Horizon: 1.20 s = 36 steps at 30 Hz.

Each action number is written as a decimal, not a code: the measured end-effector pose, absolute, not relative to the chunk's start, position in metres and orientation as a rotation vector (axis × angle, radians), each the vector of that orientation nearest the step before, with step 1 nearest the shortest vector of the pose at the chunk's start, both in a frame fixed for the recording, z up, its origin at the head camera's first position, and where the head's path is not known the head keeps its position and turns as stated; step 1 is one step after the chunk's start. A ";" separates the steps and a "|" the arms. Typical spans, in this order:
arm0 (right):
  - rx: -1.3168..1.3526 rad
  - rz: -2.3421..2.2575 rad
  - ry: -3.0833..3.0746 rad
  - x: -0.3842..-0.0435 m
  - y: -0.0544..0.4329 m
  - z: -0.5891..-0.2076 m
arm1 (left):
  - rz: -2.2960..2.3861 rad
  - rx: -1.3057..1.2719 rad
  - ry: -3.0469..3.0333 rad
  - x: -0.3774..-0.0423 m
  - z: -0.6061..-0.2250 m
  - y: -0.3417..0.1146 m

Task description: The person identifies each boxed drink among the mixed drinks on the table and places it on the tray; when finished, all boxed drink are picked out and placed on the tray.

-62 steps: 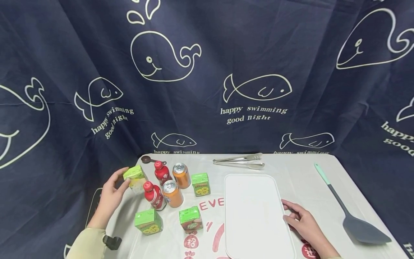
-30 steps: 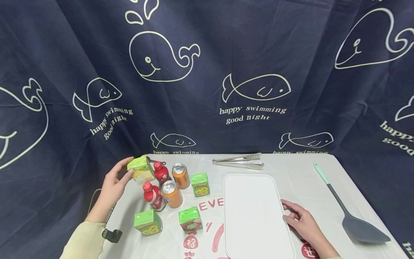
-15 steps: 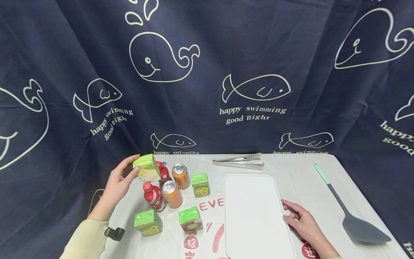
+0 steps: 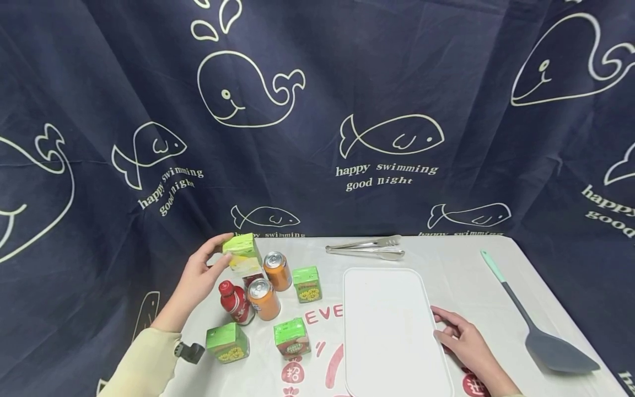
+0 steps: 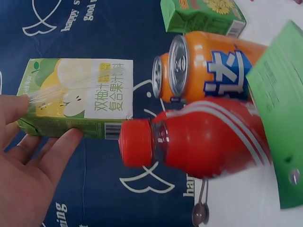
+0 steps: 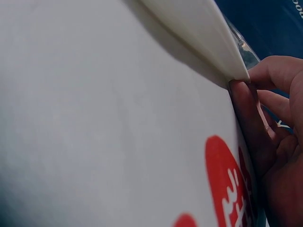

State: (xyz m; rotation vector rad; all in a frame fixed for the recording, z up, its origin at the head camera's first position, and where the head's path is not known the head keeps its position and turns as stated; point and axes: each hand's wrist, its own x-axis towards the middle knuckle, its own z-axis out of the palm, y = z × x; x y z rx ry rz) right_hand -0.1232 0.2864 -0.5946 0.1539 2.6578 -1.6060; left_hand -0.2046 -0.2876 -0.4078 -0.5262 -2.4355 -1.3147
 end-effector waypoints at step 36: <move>0.182 -1.556 2.668 -0.122 0.286 -0.593 | -1.455 -0.619 -2.518 -0.228 -0.406 -0.203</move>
